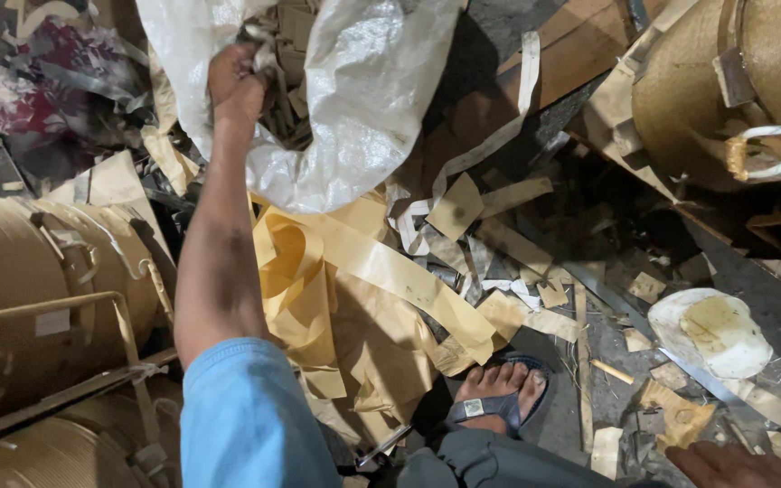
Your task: The person sits on the floor of a cluttered workshop, folds and twists strips of kraft paper by hand, and ties the folded paper pieces into bundles using white cord. They occasionally pick up and set down scissors and reach for more paper strips from the pile around them.
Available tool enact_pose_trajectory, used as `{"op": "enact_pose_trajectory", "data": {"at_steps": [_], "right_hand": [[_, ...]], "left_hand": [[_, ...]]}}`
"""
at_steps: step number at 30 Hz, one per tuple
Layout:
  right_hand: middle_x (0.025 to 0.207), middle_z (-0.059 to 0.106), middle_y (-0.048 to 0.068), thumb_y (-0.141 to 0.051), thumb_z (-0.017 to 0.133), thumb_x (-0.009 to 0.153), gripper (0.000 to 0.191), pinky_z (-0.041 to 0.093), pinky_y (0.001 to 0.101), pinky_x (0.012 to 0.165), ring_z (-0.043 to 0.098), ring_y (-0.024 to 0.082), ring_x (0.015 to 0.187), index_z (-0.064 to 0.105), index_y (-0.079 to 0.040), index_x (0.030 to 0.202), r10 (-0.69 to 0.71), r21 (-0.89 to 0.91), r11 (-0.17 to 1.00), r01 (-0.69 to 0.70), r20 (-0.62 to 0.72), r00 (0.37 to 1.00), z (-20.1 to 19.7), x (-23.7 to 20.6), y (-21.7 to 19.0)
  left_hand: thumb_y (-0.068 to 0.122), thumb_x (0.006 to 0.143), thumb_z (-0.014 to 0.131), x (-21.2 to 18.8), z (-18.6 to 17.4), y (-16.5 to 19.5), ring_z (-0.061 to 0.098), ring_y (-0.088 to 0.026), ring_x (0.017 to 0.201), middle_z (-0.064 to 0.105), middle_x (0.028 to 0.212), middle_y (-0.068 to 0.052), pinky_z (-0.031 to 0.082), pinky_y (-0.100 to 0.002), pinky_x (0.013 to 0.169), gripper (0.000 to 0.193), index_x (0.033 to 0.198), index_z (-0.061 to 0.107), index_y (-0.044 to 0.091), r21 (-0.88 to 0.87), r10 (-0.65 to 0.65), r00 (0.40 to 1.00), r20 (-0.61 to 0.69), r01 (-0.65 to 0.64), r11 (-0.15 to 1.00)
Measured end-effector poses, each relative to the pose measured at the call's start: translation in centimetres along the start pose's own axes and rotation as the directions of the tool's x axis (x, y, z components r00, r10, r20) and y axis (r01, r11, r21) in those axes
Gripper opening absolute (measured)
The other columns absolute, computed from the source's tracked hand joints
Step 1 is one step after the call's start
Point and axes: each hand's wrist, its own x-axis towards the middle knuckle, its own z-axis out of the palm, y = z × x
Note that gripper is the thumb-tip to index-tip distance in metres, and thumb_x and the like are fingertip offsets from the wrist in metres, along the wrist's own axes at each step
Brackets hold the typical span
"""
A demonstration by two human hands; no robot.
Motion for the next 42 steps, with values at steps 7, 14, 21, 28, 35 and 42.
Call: {"op": "enact_pose_trajectory", "data": {"at_steps": [7, 14, 21, 28, 35, 42], "right_hand": [[0.151, 0.047, 0.008, -0.062, 0.041, 0.106, 0.064, 0.051, 0.0387, 0.117, 0.056, 0.02, 0.14, 0.028, -0.029, 0.159, 0.033, 0.018, 0.999, -0.032, -0.032, 0.999, -0.3, -0.2, 0.8], [0.148, 0.049, 0.014, -0.066, 0.041, 0.103, 0.07, 0.051, 0.0447, 0.108, 0.055, 0.026, 0.137, 0.032, -0.022, 0.157, 0.038, -0.099, 0.994, -0.047, -0.091, 0.995, 0.7, -0.5, 0.5], [0.156, 0.044, 0.013, -0.053, 0.056, 0.101, 0.068, 0.052, 0.0434, 0.109, 0.051, 0.028, 0.138, 0.031, -0.023, 0.156, -0.06, 0.065, 0.994, 0.084, -0.304, 0.951, -2.4, -2.1, -0.6], [0.156, 0.046, 0.022, -0.003, 0.086, 0.064, 0.096, 0.047, 0.0482, 0.105, 0.048, 0.038, 0.139, 0.045, -0.003, 0.15, 0.241, 0.492, 0.513, 0.703, -0.869, 0.432, -9.4, -9.2, -3.4], [0.108, 0.077, 0.007, -0.007, 0.069, 0.091, 0.033, 0.058, 0.0369, 0.079, 0.074, 0.018, 0.091, 0.068, -0.007, 0.124, 0.27, 0.602, 0.438, 0.667, -0.796, 0.541, -5.2, -10.7, -1.4], [0.093, 0.081, 0.007, -0.021, 0.062, 0.094, 0.021, 0.067, 0.0301, 0.071, 0.079, 0.016, 0.083, 0.075, -0.008, 0.106, 0.374, 0.808, -0.111, 0.579, -0.506, 0.777, 2.7, -10.9, -4.1]], "left_hand": [[-0.016, 0.082, 0.053, -4.4, -0.3, -1.4, 0.069, -0.021, 0.085, 0.071, 0.112, -0.012, 0.06, -0.036, 0.076, 0.042, 0.11, 0.07, 0.011, -0.679, -0.337, 0.935, -0.112, 0.175, 0.713], [-0.014, 0.068, 0.049, -6.6, -2.9, -0.3, 0.071, -0.027, 0.097, 0.065, 0.106, -0.016, 0.062, -0.038, 0.089, 0.043, 0.104, 0.063, 0.005, -0.918, -0.261, 0.965, -0.038, 0.07, 0.391], [0.054, 0.087, 0.072, -22.2, 7.1, 6.5, 0.066, -0.021, 0.113, 0.063, 0.125, -0.01, 0.058, -0.031, 0.092, 0.07, 0.13, 0.052, 0.001, -0.966, 0.17, 0.958, 0.23, 0.204, 0.158], [-0.002, 0.084, 0.057, -31.4, 21.3, 18.0, 0.065, -0.018, 0.114, 0.07, 0.116, -0.006, 0.053, -0.033, 0.102, 0.038, 0.12, 0.067, 0.004, -0.638, 0.483, 0.417, 0.77, 0.518, 0.569], [0.017, 0.095, 0.06, -27.3, 18.3, 18.0, 0.062, -0.012, 0.088, 0.057, 0.135, -0.005, 0.053, -0.027, 0.068, 0.038, 0.131, 0.062, 0.004, -0.316, 0.226, 0.223, 0.948, 0.729, 0.607], [0.002, 0.083, 0.073, -28.2, 17.6, 11.8, 0.069, -0.023, 0.092, 0.064, 0.108, -0.004, 0.057, -0.035, 0.071, 0.041, 0.121, 0.073, 0.016, -0.017, 0.307, 0.487, 0.818, -0.512, 0.859]]}}
